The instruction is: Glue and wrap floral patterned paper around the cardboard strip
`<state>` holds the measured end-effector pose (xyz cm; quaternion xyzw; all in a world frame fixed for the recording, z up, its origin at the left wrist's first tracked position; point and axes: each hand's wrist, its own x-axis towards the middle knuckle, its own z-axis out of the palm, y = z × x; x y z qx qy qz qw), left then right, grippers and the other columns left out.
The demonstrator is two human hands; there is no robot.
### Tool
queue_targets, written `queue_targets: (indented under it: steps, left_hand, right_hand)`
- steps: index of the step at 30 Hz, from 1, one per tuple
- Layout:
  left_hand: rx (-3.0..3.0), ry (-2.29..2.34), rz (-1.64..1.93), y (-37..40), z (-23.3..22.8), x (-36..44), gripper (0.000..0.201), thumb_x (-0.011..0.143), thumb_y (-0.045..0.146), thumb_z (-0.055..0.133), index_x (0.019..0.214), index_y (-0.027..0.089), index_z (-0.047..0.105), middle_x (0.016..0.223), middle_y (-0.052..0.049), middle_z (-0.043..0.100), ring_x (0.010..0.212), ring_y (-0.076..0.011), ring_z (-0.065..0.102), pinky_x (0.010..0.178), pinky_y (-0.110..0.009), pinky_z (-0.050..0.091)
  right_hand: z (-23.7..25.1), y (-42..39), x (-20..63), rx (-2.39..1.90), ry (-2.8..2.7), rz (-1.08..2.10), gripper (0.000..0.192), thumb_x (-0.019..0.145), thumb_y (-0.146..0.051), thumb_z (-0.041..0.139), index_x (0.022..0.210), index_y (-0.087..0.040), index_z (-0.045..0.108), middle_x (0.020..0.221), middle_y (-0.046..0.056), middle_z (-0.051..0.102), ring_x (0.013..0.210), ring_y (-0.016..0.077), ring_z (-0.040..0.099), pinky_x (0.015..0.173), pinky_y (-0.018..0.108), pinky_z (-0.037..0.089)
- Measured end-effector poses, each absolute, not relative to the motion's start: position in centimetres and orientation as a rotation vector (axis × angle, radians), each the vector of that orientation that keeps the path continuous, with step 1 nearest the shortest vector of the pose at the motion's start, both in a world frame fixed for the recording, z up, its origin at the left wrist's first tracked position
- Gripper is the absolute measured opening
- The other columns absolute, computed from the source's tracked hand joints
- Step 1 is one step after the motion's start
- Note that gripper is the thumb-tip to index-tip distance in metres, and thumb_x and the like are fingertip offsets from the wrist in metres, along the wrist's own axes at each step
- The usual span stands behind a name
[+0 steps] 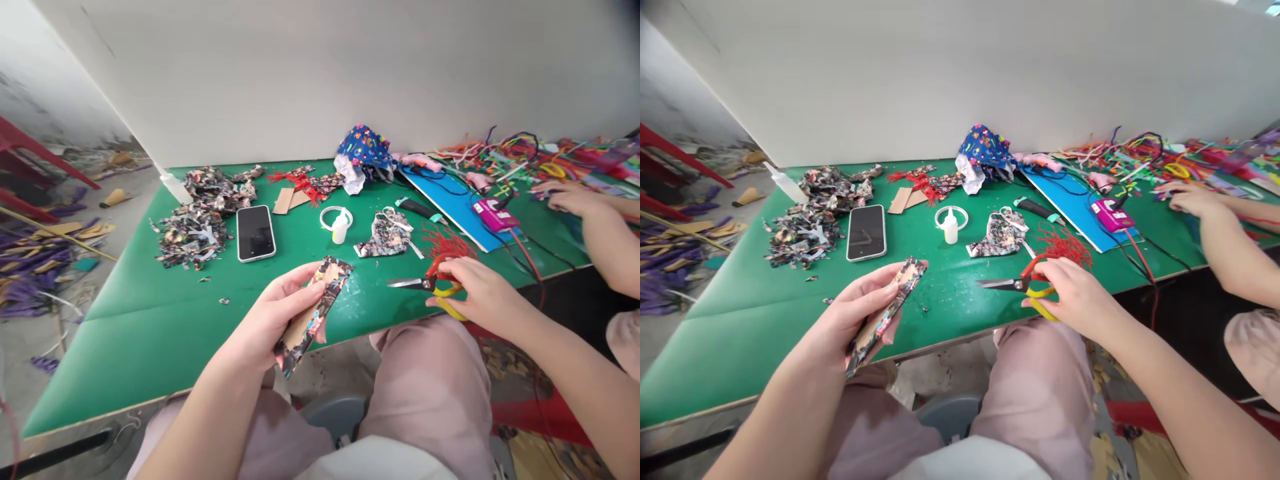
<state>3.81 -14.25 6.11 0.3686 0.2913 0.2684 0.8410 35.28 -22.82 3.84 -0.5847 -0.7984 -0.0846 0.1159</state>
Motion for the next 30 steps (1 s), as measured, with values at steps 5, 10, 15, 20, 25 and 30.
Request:
queue_targets:
  steps: [5, 10, 15, 20, 25, 30]
  left_hand:
    - [0.804, 0.683, 0.409, -14.9, 6.1, 4.4, 0.041, 0.074, 0.027, 0.068, 0.114, 0.018, 0.062, 0.058, 0.0, 0.065, 0.042, -0.0121, 0.062, 0.037, -0.015, 0.046]
    - [0.782, 0.611, 0.297, -15.2, 5.9, 4.2, 0.035, 0.078, 0.023, 0.064, 0.113, 0.02, 0.064, 0.055, -0.001, 0.065, 0.041, -0.0121, 0.061, 0.036, -0.014, 0.044]
    - [0.8, 0.608, 0.261, -15.2, 5.8, 3.9, 0.038, 0.077, 0.024, 0.065, 0.115, 0.023, 0.064, 0.06, -0.003, 0.067, 0.042, -0.0123, 0.061, 0.036, -0.015, 0.043]
    - [0.83, 0.62, 0.252, -15.2, 5.7, 4.0, 0.037, 0.075, 0.026, 0.067, 0.113, 0.024, 0.065, 0.06, -0.003, 0.067, 0.04, -0.0114, 0.059, 0.037, -0.017, 0.044]
    - [0.821, 0.597, 0.248, -15.2, 5.7, 4.2, 0.033, 0.076, 0.021, 0.065, 0.109, 0.022, 0.067, 0.059, -0.003, 0.067, 0.037, -0.0087, 0.054, 0.035, -0.015, 0.041]
    - [0.783, 0.563, 0.231, -15.3, 6.0, 4.1, 0.033, 0.078, 0.017, 0.062, 0.111, 0.019, 0.067, 0.071, -0.005, 0.07, 0.044, -0.0079, 0.057, 0.041, -0.014, 0.044]
  right_hand:
    - [8.4, -22.5, 31.8, -1.483, -2.422, -0.6, 0.051, 0.073, -0.059, 0.058, 0.091, -0.012, 0.053, 0.082, 0.012, 0.056, 0.083, 0.0274, 0.056, 0.072, 0.039, 0.047]
    - [10.1, -21.8, 30.7, -1.371, -2.538, -0.739, 0.042, 0.078, -0.056, 0.053, 0.082, -0.014, 0.057, 0.072, 0.008, 0.054, 0.074, 0.0226, 0.052, 0.064, 0.035, 0.043]
    - [10.4, -21.6, 30.3, -1.317, -2.59, -0.823, 0.038, 0.08, -0.052, 0.052, 0.074, -0.015, 0.058, 0.067, 0.006, 0.051, 0.068, 0.0196, 0.047, 0.06, 0.033, 0.039]
    - [10.6, -21.7, 30.0, -1.31, -2.605, -0.886, 0.037, 0.082, -0.051, 0.048, 0.076, -0.016, 0.059, 0.065, 0.005, 0.05, 0.066, 0.0187, 0.044, 0.06, 0.033, 0.037]
    - [10.7, -21.6, 30.0, -1.31, -2.61, -0.899, 0.035, 0.084, -0.049, 0.046, 0.074, -0.018, 0.058, 0.063, 0.004, 0.048, 0.066, 0.0186, 0.043, 0.061, 0.033, 0.036]
    - [10.7, -21.5, 30.1, -1.292, -2.659, -0.833, 0.034, 0.082, -0.049, 0.048, 0.075, -0.017, 0.059, 0.064, 0.005, 0.049, 0.067, 0.0196, 0.044, 0.062, 0.034, 0.037]
